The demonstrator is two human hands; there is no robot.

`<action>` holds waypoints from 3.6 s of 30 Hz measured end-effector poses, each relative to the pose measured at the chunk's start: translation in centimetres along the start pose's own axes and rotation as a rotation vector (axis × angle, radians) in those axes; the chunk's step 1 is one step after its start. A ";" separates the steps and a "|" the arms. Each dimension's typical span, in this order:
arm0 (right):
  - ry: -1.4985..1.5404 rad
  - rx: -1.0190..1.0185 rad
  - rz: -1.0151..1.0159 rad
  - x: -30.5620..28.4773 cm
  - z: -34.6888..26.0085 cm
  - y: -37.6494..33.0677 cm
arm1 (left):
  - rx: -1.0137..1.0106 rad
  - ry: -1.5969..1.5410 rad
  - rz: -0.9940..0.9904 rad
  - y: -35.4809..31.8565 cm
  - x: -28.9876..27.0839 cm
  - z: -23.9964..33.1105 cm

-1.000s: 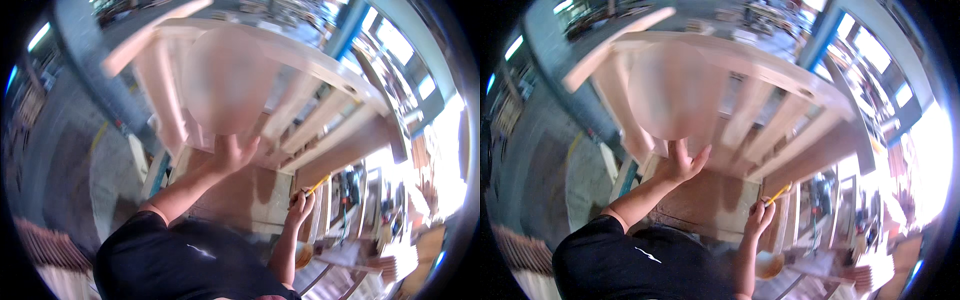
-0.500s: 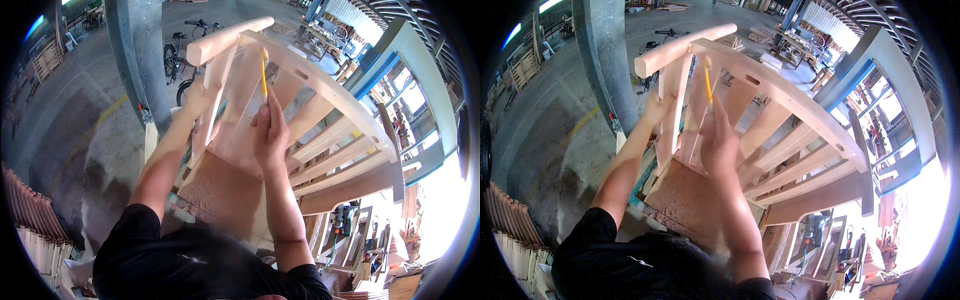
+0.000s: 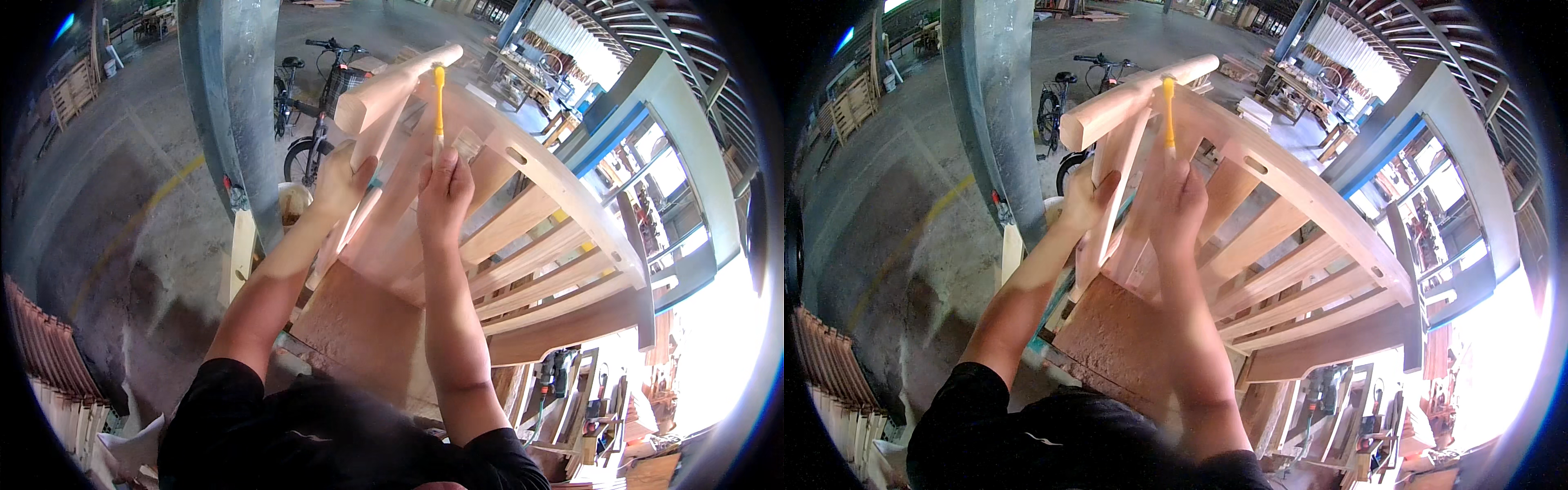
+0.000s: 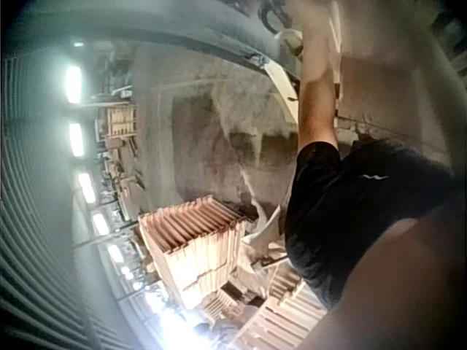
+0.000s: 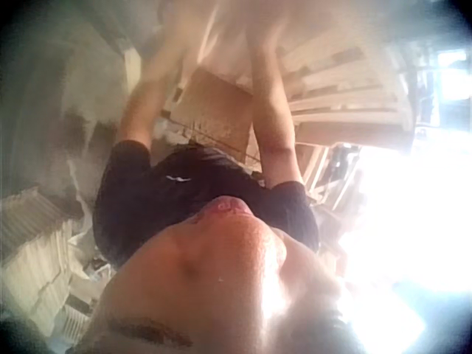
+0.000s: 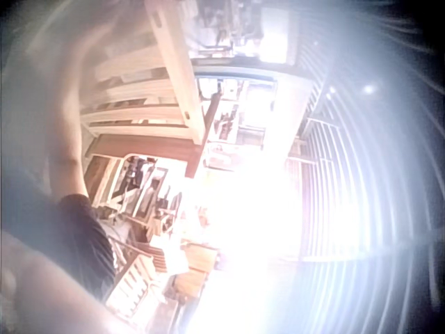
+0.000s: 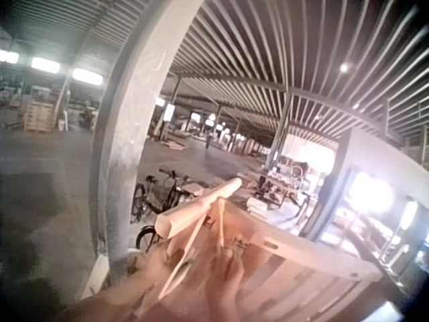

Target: The person assembles wooden chair frames by inserting slats into the backrest and seat, then uses a hammer to secure the joints. They lift and move the assembled chairs across the workshop floor, stacking them with other finished units.

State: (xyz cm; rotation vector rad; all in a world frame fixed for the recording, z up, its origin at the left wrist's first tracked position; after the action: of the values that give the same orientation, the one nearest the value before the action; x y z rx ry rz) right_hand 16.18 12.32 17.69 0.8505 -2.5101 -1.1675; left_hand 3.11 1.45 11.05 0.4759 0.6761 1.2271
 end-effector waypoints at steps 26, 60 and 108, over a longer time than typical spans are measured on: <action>-0.193 0.118 -0.091 1.3 1.2 -3.0 | -0.127 0.080 -0.051 -0.2 -0.3 0.3; -1.296 0.040 0.348 -45.8 2.0 -17.8 | -0.398 0.345 -0.331 -6.1 0.5 -9.4; -1.487 0.342 0.105 -52.4 8.8 -15.9 | -0.461 0.324 -0.326 -9.1 0.7 -13.5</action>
State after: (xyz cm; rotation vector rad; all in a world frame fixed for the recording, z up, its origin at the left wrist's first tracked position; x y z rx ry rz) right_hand 60.61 41.09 1.05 -0.3999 -3.8460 -1.7087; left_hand 0.14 -0.79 -4.78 -0.2152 0.6837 1.1102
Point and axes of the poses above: each hand's wrist, its own y-axis towards the middle knuckle, its own x-axis out of the palm, z = x × y, the point moved 1 cm from there along y, towards the middle knuckle, and after that the axes turned 9 degrees about -x, right-handed, at the moved point
